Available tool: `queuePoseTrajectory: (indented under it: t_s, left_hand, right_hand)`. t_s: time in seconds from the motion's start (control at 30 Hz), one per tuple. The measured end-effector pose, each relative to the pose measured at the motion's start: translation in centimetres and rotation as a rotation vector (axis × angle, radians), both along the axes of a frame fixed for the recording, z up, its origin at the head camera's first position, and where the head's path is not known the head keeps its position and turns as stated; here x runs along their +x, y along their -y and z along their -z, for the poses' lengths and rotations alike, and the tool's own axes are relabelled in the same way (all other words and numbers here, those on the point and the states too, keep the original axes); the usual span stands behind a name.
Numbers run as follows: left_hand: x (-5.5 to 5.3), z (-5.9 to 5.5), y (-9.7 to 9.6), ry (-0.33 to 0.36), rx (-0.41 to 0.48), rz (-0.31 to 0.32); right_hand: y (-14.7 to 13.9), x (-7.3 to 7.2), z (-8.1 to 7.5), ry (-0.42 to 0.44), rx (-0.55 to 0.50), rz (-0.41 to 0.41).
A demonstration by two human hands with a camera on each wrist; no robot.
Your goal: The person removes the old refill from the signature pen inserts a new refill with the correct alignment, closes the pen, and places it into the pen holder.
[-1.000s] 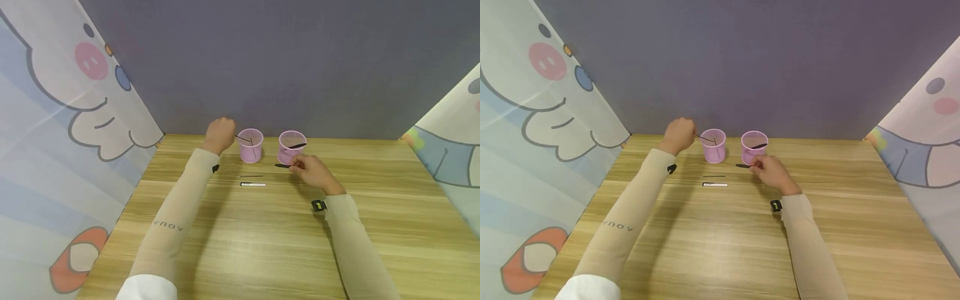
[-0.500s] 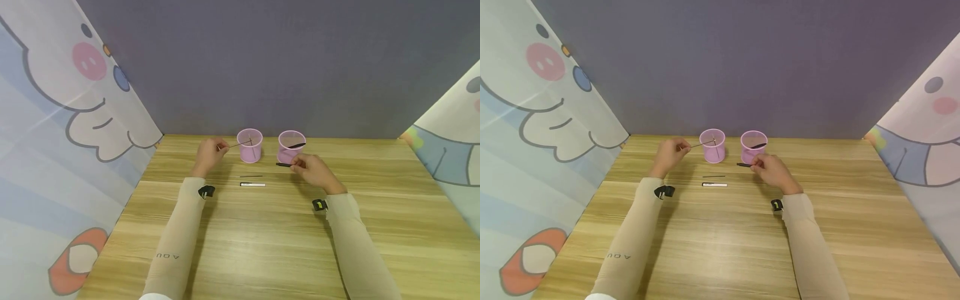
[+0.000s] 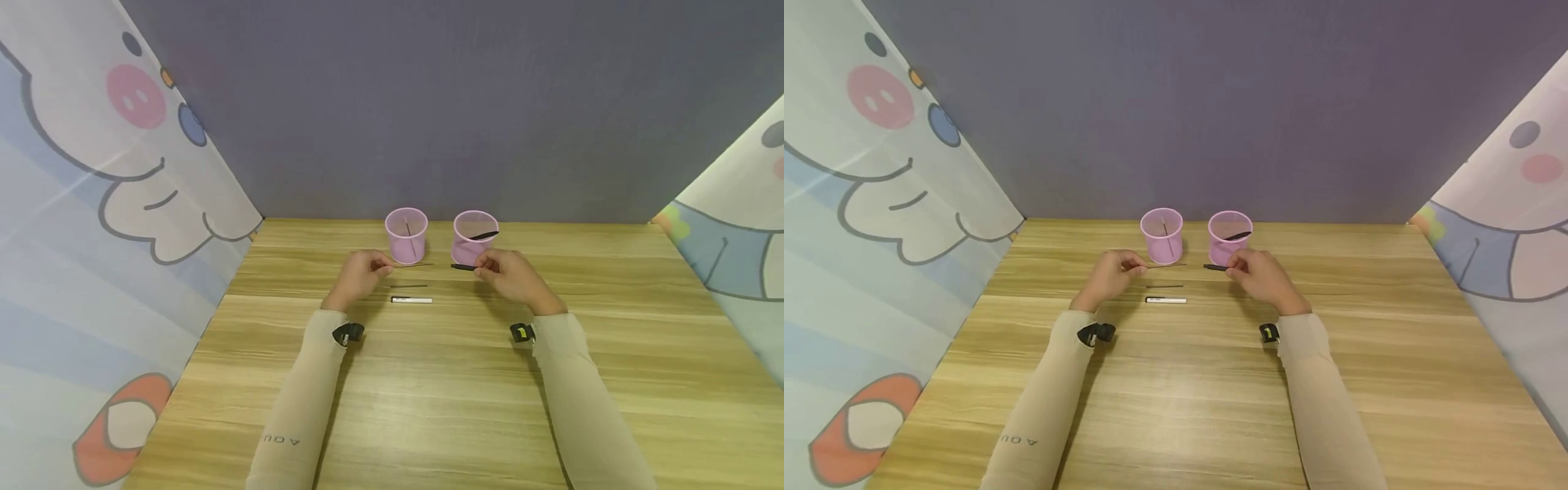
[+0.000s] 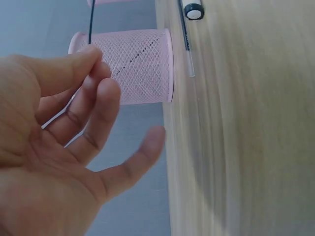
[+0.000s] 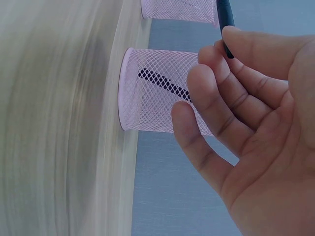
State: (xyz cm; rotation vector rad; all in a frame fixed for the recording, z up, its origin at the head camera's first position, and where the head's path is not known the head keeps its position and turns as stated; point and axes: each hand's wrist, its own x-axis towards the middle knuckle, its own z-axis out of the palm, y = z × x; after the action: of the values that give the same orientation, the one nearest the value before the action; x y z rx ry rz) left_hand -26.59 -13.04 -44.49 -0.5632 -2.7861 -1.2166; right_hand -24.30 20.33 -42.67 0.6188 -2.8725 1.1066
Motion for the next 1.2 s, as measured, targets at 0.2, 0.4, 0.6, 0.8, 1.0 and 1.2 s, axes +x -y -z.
queuePoseTrajectory:
  t_s: [0.2,0.4,0.6,0.8,1.0,1.2]
  left_hand:
    - [0.42,0.11,-0.11,0.057,0.024,-0.003]
    - [0.45,0.60,0.13,0.094,0.026,0.028]
    - [0.39,0.47,-0.07,0.104,0.046,0.033]
    - [0.29,0.26,-0.18,0.104,0.033,0.042]
    - [0.30,0.31,-0.11,0.112,0.053,0.042]
    - [0.20,0.52,0.03,0.103,0.060,0.039]
  right_hand:
    - [0.13,0.05,0.38,0.010,0.003,0.007]
    - [0.20,-0.03,0.53,0.020,0.006,0.001]
    - [0.12,-0.10,0.39,0.003,0.011,-0.004]
    - [0.28,-0.09,0.32,-0.007,0.023,-0.008]
    - [0.47,-0.12,0.32,-0.008,0.018,-0.017]
    - [0.63,-0.08,0.21,-0.010,0.023,-0.015]
